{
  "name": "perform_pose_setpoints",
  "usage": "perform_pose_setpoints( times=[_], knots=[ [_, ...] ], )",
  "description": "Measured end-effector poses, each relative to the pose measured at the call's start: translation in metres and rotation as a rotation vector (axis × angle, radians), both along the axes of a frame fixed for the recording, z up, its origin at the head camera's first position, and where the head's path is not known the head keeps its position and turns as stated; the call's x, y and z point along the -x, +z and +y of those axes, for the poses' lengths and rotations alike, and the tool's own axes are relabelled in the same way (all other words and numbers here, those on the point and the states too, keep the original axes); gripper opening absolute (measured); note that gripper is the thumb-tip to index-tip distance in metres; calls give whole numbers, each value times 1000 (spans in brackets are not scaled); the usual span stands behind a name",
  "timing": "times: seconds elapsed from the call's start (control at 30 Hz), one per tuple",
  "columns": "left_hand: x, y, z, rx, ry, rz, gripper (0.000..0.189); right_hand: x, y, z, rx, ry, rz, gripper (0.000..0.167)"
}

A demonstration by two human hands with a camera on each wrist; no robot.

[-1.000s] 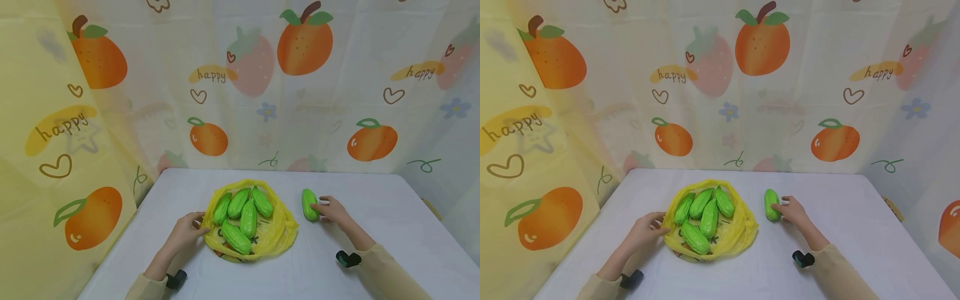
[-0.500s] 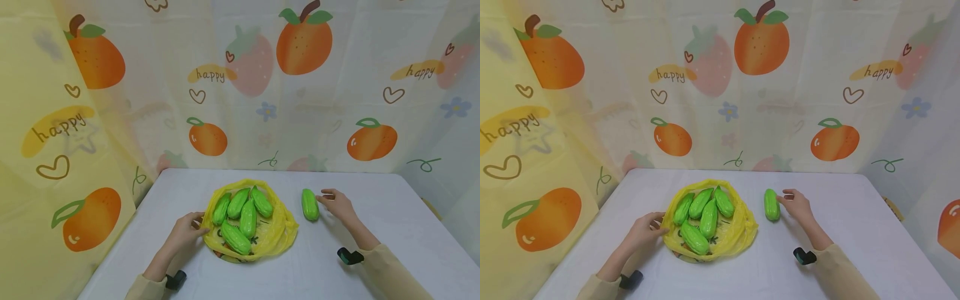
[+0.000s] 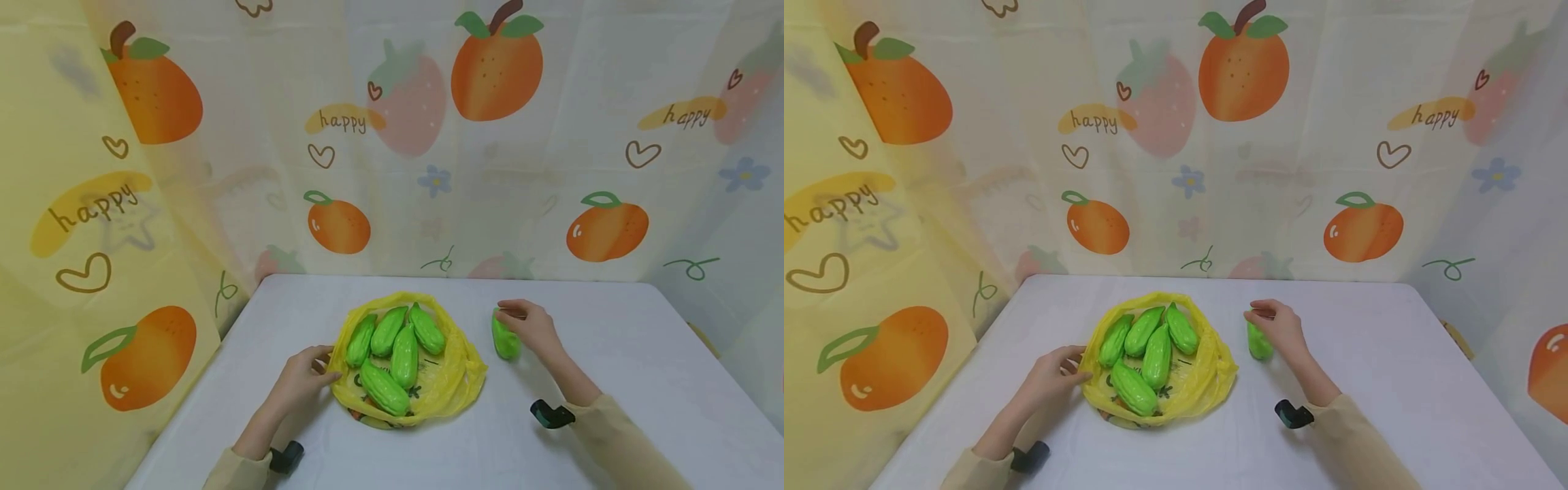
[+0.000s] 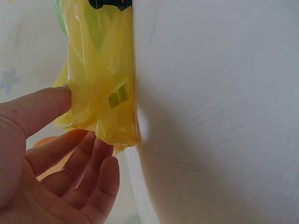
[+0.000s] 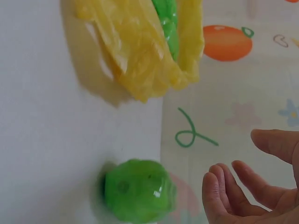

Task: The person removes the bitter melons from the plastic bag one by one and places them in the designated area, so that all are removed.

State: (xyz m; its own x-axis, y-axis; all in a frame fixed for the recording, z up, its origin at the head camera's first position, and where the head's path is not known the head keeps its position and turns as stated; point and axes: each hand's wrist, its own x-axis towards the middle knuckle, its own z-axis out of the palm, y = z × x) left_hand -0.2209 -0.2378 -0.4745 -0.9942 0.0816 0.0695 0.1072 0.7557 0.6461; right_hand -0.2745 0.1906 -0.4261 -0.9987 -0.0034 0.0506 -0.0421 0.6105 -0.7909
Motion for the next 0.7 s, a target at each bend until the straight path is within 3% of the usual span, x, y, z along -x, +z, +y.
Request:
perform_pose_setpoints(
  times=[0.4,0.7],
  knots=[
    [-1,4,2,-6,-1,2,47,5,0,-31,118,68,-1,45],
    [-1,4,2,-2,-5,11,47,9,-3,-49,125,101,-16,42]
  ],
)
